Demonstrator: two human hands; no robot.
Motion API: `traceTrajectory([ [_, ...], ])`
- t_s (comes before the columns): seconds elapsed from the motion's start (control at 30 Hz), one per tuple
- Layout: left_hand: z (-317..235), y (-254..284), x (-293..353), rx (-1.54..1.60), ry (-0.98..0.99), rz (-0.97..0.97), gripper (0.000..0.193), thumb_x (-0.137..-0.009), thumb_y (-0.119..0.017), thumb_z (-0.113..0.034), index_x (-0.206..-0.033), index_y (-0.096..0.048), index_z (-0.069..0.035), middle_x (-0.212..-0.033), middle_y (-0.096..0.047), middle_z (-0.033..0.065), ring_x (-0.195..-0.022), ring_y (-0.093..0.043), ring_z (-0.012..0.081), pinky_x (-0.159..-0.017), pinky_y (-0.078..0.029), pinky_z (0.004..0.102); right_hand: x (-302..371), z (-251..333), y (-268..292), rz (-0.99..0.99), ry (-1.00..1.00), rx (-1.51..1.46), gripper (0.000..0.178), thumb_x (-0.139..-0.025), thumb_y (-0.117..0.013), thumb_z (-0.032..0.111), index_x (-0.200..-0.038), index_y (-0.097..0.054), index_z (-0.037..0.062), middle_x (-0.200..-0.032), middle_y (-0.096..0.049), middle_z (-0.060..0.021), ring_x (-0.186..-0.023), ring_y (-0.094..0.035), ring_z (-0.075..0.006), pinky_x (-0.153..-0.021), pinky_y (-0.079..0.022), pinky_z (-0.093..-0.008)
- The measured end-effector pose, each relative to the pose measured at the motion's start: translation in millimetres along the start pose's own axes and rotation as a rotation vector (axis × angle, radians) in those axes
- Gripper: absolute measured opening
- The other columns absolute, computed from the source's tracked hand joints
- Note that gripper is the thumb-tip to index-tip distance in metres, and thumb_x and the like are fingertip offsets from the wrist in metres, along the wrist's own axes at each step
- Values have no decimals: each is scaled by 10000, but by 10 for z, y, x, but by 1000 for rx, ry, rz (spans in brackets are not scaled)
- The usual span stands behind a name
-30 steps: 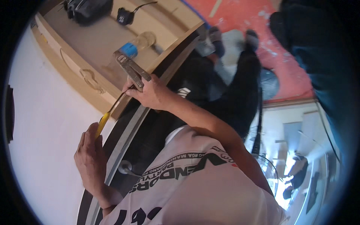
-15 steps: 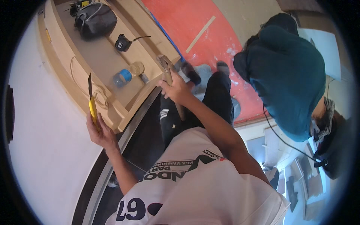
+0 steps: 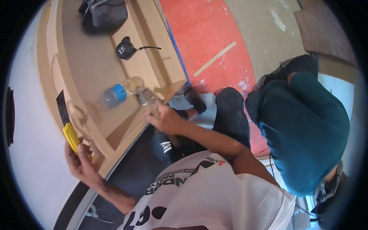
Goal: The person uses a hammer and a utility knife to work on a wooden cabinet. They tap the wood with the hammer, cut a coiled wire with the knife, and handle small components inside the cabinet.
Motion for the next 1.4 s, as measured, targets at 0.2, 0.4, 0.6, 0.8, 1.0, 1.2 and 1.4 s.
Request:
traceTrajectory([
  [0.2,90,25,77,-111,-110,3,383,-995,-580,-145,-1342,-555,15,-1075,-663,95,-783,-526,88,-661,-397,226,-38,-190,-72,184,388,44,268,-952,-588,161,-1188,-633,42,-1082,-664,-215,-996,-648,-364,-901,-507,-424],
  [0.4,13,116,-101,-255,-235,13,390,-994,-577,-204,-1326,-571,0,-1019,-660,96,-724,-521,83,-635,-408,222,-224,-208,-181,233,353,38,188,-976,-561,103,-1132,-658,62,-996,-664,-84,-926,-623,-216,-893,-487,-358],
  [0.6,147,221,-326,-105,-439,139,413,-987,-600,-224,-1336,-560,-7,-1068,-704,77,-771,-544,64,-672,-445,201,-255,-52,-48,299,391,-23,164,-989,-547,81,-1142,-543,23,-1147,-668,-119,-990,-595,-165,-955,-458,-331],
  [0.8,197,170,-189,-113,-402,-101,371,-982,-615,-225,-1278,-600,0,-952,-700,50,-674,-542,59,-586,-446,208,-241,-189,-174,311,316,-147,116,-984,-542,68,-1093,-521,35,-1052,-656,-91,-911,-572,-124,-862,-469,-306],
  [1.0,-33,25,-53,18,-210,-41,302,-957,-629,-121,-1228,-592,9,-864,-664,24,-652,-513,49,-565,-433,187,-185,-426,-178,263,329,-370,151,-985,-564,73,-1123,-599,20,-1009,-608,-43,-848,-513,-86,-816,-440,-258],
  [1.2,-109,12,-85,-27,-272,15,279,-956,-644,-154,-1175,-625,18,-818,-671,28,-626,-519,50,-566,-438,202,-196,-540,-240,161,329,-479,112,-987,-561,61,-1078,-508,22,-1082,-654,-91,-938,-561,-101,-875,-443,-269],
  [1.4,-64,55,-86,64,-288,-94,225,-965,-622,-132,-1138,-654,10,-796,-664,23,-640,-541,54,-579,-437,214,-228,-416,-154,148,458,-227,147,-983,-543,74,-1082,-613,-9,-1020,-640,-90,-960,-597,-150,-892,-467,-312],
])
Point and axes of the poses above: each hand's wrist, its own x-axis away from the middle knuckle, its own y-axis out of the back of the hand, z = x × y, the point moved 2 cm from there along -x, towards the middle knuckle
